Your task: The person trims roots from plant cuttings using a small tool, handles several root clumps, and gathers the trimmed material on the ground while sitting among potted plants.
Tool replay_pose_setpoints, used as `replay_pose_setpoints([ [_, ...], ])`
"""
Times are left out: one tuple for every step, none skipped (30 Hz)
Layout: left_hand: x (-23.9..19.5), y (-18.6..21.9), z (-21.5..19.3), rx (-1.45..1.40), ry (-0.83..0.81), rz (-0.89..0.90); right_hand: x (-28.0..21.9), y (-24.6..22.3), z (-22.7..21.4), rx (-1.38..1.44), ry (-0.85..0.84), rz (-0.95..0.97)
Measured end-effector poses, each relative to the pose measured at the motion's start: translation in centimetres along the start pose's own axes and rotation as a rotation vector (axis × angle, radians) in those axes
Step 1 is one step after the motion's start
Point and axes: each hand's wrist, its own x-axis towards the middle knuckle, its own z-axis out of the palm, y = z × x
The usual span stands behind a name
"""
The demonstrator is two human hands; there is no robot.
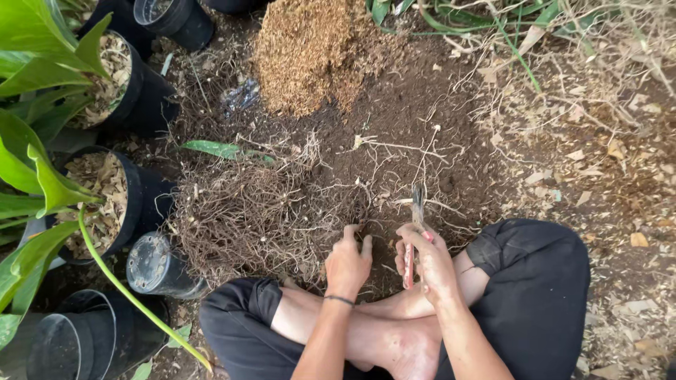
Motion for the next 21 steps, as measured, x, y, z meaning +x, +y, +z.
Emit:
replay_pose_setpoints([
  [0.5,0.2,1.1,0.034,0.042,-0.037,0.0,-0.2,-0.2,-0.001,-0.002,-0.007],
  [0.8,0.2,1.9,0.069,0.086,-0.082,0.0,-0.3,-0.3,0.017,0.002,-0.005],
  [1.2,0.1,2.5,0.067,0.093,-0.084,0.0,-0.3,-0.4,0.035,0.006,-0.004],
  [1.6,0.0,2.8,0.117,0.07,-0.127,0.2,-0.4,-0.5,0.028,-0.008,-0.003],
  [2.0,-0.2,3.1,0.166,0.046,-0.171,0.2,-0.4,-0.6,0.046,0.003,0.008],
  [2.4,-0.6,3.3,0.163,0.071,-0.192,0.4,-0.2,-0.5,0.055,-0.002,0.026],
  [2.8,-0.9,3.6,0.185,0.093,-0.158,0.6,0.0,-0.4,0.04,-0.03,0.033],
  [3.0,-1.3,3.7,0.21,0.116,-0.131,0.8,0.0,-0.5,0.055,-0.037,0.024],
  [2.9,-1.7,3.7,0.21,0.142,-0.159,0.9,0.2,-0.5,0.07,-0.045,0.016],
  [3.2,-1.7,3.8,0.154,0.152,-0.14,1.2,0.2,-0.5,0.057,-0.067,0.019],
  [3.3,-1.9,3.6,0.1,0.163,-0.12,1.4,0.2,-0.5,0.049,-0.067,0.024],
  [3.2,-2.0,3.3,0.092,0.176,-0.127,1.4,0.2,-0.6,0.043,-0.056,0.024],
  [3.0,-1.9,2.9,0.027,0.214,-0.112,1.4,0.3,-0.6,0.031,-0.067,0.022],
  [2.8,-1.6,2.3,-0.036,0.252,-0.095,1.3,0.3,-0.7,0.037,-0.066,0.006],
  [2.4,-1.0,1.5,-0.044,0.263,-0.1,1.2,0.3,-0.7,0.042,-0.065,-0.011],
  [1.8,-0.4,0.6,-0.134,0.24,-0.053,1.2,0.3,-0.8,0.034,-0.074,-0.014],
  [1.3,0.4,-0.7,-0.222,0.217,-0.005,1.2,0.1,-0.9,0.041,-0.076,-0.023],
  [0.9,1.1,-2.3,-0.227,0.224,-0.008,1.1,0.0,-1.0,0.05,-0.074,-0.03],
  [0.7,1.8,-4.2,-0.393,0.198,0.012,1.2,-0.2,-1.2,0.043,-0.079,-0.031],
  [0.4,2.5,-6.2,-0.556,0.17,0.031,1.2,-0.4,-1.5,0.054,-0.064,-0.048],
  [-0.1,2.8,-8.6,-0.715,0.108,0.044,1.2,-0.6,-1.7,0.066,-0.049,-0.065],
])
